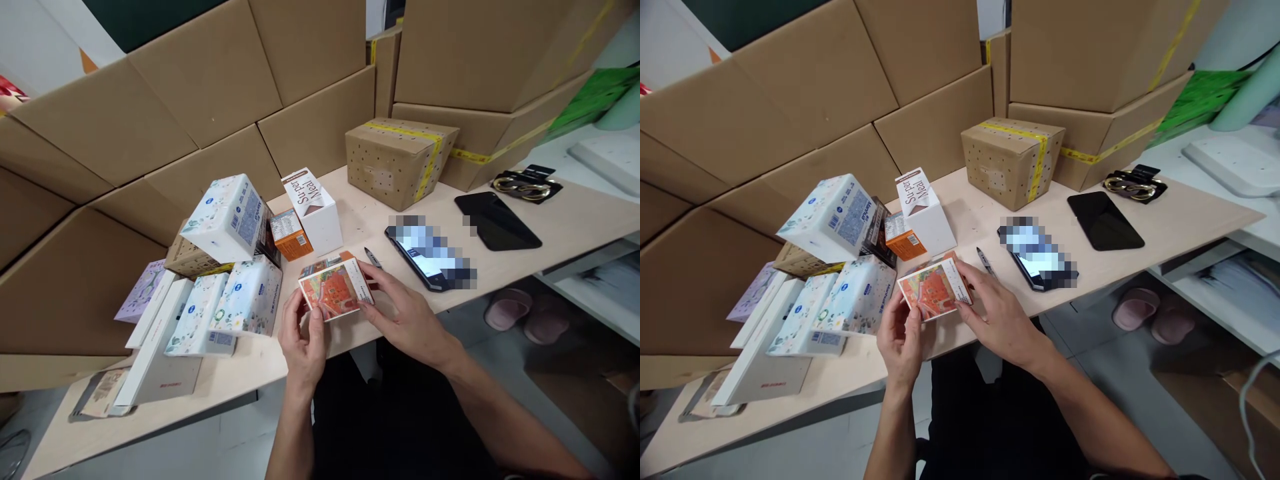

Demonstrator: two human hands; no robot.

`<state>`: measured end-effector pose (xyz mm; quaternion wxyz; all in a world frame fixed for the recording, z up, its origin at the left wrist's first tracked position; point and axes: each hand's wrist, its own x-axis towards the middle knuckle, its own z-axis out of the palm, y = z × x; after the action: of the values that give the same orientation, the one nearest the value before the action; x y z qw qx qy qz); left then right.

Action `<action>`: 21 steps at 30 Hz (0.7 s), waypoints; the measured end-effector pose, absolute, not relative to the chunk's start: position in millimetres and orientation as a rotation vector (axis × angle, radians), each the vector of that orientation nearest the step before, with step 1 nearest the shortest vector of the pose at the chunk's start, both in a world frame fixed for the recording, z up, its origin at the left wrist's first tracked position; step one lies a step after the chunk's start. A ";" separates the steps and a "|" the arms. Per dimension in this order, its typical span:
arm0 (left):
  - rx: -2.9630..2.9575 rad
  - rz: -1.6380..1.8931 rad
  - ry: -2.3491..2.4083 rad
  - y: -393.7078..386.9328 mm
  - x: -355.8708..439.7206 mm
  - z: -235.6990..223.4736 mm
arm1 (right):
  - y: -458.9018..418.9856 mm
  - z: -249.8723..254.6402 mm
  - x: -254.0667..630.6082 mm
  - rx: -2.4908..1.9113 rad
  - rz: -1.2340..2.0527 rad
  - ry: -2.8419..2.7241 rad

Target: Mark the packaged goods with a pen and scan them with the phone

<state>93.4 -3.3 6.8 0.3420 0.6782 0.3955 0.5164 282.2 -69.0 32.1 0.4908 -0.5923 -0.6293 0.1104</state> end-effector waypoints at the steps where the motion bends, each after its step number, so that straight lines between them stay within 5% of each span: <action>1: 1.747 1.380 0.997 -3.5 94.1 5.4 | -68.7 30.3 280.4 -1.416 0.263 -1.504; 21: 2.037 1.536 1.055 -0.9 90.7 14.8 | -75.5 28.0 269.2 -1.288 0.120 -1.595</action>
<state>90.7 -0.9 14.8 0.1894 0.7246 0.3752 0.5462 269.2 -75.5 28.0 0.5175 -0.5366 -0.6646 0.0502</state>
